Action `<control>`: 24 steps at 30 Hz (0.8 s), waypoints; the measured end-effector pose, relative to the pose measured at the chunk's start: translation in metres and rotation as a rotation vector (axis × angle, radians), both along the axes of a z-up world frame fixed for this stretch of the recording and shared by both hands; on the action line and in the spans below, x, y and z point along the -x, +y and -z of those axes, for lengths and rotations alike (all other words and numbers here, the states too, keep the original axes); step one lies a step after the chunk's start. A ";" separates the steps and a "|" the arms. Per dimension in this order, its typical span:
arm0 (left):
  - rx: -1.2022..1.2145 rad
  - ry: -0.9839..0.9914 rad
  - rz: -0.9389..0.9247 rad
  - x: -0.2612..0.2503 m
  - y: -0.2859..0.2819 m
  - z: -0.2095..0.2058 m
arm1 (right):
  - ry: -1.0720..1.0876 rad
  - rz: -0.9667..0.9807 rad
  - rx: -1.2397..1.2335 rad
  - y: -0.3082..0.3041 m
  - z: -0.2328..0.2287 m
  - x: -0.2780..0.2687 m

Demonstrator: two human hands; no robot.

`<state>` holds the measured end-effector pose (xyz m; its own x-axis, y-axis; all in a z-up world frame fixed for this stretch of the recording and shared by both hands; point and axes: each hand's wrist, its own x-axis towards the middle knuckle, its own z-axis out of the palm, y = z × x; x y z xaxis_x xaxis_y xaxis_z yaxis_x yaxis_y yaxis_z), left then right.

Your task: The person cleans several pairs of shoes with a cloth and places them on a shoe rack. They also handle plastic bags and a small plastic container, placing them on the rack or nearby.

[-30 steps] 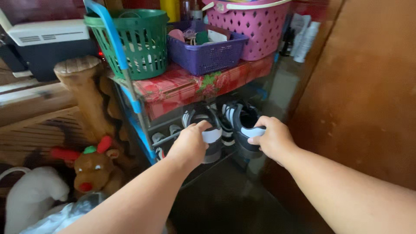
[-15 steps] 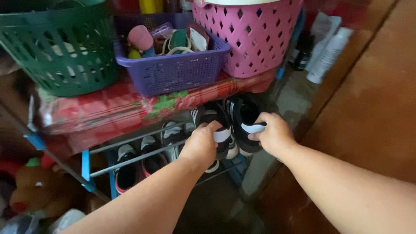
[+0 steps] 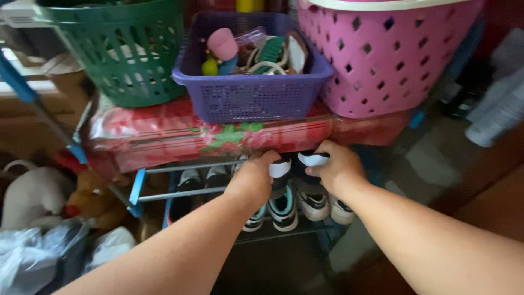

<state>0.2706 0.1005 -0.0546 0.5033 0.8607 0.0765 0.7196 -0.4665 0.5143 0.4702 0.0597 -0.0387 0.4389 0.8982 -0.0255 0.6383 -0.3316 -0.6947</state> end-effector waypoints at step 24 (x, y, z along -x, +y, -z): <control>-0.058 -0.230 -0.239 0.179 -0.099 -0.021 | -0.033 -0.308 -0.602 -0.052 0.014 0.192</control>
<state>0.0920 0.0014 -0.0332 0.2513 0.9432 0.2174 0.6802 -0.3319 0.6536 0.2779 0.0078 -0.0527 0.1522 0.8357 0.5276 0.6654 0.3081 -0.6800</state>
